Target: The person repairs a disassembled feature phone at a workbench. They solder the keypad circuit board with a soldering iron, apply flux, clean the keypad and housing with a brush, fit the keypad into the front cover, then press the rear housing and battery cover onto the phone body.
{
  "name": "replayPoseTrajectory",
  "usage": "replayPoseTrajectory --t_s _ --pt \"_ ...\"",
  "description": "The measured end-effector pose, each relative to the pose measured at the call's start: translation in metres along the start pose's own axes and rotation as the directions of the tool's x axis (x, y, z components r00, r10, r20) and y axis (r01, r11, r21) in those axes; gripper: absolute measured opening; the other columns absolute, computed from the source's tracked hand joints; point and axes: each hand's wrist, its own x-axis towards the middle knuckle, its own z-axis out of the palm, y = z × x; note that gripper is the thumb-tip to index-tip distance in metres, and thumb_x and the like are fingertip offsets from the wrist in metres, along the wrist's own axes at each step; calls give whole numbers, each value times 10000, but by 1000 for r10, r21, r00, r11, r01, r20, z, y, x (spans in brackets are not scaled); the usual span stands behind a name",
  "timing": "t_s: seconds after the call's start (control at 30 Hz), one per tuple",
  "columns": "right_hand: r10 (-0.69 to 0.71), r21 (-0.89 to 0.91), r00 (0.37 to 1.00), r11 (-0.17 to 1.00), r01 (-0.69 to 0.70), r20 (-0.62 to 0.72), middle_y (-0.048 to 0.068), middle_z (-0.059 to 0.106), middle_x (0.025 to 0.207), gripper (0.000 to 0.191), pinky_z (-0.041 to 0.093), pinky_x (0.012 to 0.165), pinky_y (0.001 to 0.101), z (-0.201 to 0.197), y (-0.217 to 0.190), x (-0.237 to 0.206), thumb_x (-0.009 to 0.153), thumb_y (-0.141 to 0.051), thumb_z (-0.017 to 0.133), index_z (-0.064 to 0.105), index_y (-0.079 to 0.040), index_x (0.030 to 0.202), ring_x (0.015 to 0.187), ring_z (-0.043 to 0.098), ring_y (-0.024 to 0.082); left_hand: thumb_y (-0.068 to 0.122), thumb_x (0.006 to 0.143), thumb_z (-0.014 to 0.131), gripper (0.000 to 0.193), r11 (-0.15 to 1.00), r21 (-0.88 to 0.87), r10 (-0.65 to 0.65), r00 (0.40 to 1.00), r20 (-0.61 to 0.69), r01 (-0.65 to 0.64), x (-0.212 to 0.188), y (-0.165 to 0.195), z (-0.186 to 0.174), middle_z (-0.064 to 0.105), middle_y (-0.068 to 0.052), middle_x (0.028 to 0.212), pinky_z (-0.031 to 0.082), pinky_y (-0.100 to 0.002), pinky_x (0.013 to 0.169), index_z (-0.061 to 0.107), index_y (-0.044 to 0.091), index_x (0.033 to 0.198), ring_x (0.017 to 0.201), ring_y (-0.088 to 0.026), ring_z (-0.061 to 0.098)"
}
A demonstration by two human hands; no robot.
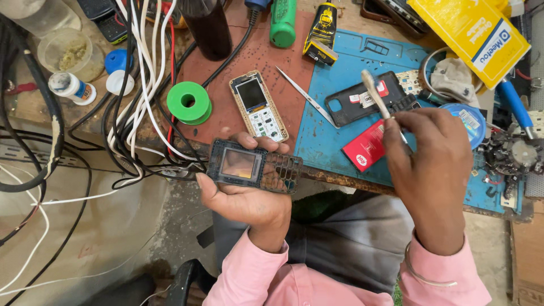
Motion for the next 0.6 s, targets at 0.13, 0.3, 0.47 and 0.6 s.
replayPoseTrajectory --t_s 0.13,0.3,0.47,0.6 --pt "152 485 969 844 -229 192 76 657 912 218 513 765 288 -13 -17 -13 1036 4 576 629 -13 1247 827 654 214 702 1016 372 706 978 -126 -158 985 68 165 9 15 7 590 -88 1069 552 -626 853 500 96 1355 981 -351 667" --pt "-214 638 913 767 -62 346 70 623 815 425 495 612 293 13 -34 -44 896 -32 699 680 -86 1317 686 634 190 741 1028 361 849 914 -192 -303 917 261 356 19 19 11 597 -93 1096 524 -712 1007 439 72 1545 1147 -406 669" --pt "-150 600 939 797 -71 311 80 594 787 386 475 552 314 26 -48 -68 917 -44 704 683 -96 1299 627 602 196 735 1053 356 819 890 -197 -337 884 324 411 18 18 11 608 -97 1055 528 -735 996 447 58 1506 1132 -456 657" --pt "33 613 985 780 -130 166 82 685 881 243 502 562 302 21 -55 -72 938 -46 705 667 -115 1167 668 668 174 748 1036 341 835 859 -213 -398 869 293 466 17 18 16 604 -97 1069 541 -733 982 462 78 1519 1151 -467 658"
